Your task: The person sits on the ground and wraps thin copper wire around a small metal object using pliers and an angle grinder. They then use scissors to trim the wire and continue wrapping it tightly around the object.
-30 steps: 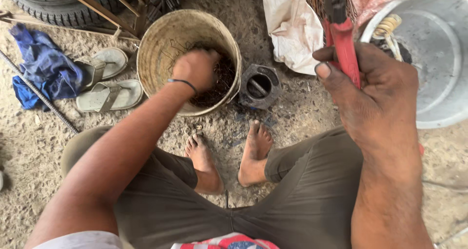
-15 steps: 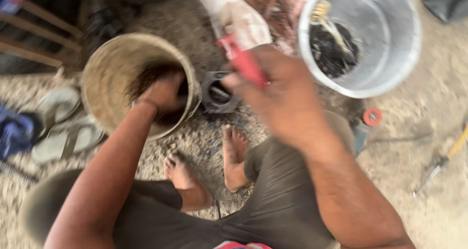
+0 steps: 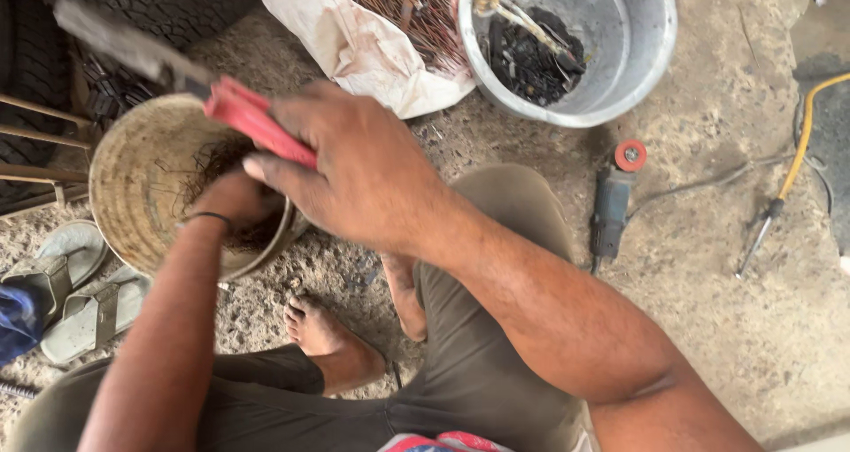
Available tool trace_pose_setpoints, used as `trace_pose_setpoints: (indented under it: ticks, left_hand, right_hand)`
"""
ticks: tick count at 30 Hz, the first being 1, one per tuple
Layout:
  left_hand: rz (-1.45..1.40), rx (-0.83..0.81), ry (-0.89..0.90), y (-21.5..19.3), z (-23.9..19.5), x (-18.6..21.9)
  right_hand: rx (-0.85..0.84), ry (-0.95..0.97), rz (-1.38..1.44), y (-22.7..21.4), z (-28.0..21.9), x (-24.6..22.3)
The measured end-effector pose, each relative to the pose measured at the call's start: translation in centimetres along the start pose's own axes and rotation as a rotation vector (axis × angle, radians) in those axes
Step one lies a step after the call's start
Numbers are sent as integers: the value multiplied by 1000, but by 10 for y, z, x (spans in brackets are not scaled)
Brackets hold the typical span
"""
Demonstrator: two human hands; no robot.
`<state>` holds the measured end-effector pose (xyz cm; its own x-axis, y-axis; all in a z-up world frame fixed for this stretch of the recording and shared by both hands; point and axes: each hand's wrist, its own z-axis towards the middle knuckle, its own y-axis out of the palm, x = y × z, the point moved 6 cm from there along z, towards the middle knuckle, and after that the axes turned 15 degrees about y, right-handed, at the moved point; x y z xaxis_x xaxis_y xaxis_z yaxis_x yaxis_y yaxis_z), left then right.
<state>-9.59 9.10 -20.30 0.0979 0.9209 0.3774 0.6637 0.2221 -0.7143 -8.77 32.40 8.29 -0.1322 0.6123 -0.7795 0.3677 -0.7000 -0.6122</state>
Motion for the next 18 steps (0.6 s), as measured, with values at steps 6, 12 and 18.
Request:
trace_pose_setpoints:
  ticks: [6,12,18]
  left_hand:
    - [-97,255,70,-56,-79,22]
    - [-79,438,298,-55,-150,37]
    - [-91,553,173,-32,-156,-2]
  right_hand:
    - [167,-85,55,-25,-13,-1]
    - [505,-95,331,-79,-77,95]
    - [617,499,165,-49,-173,283]
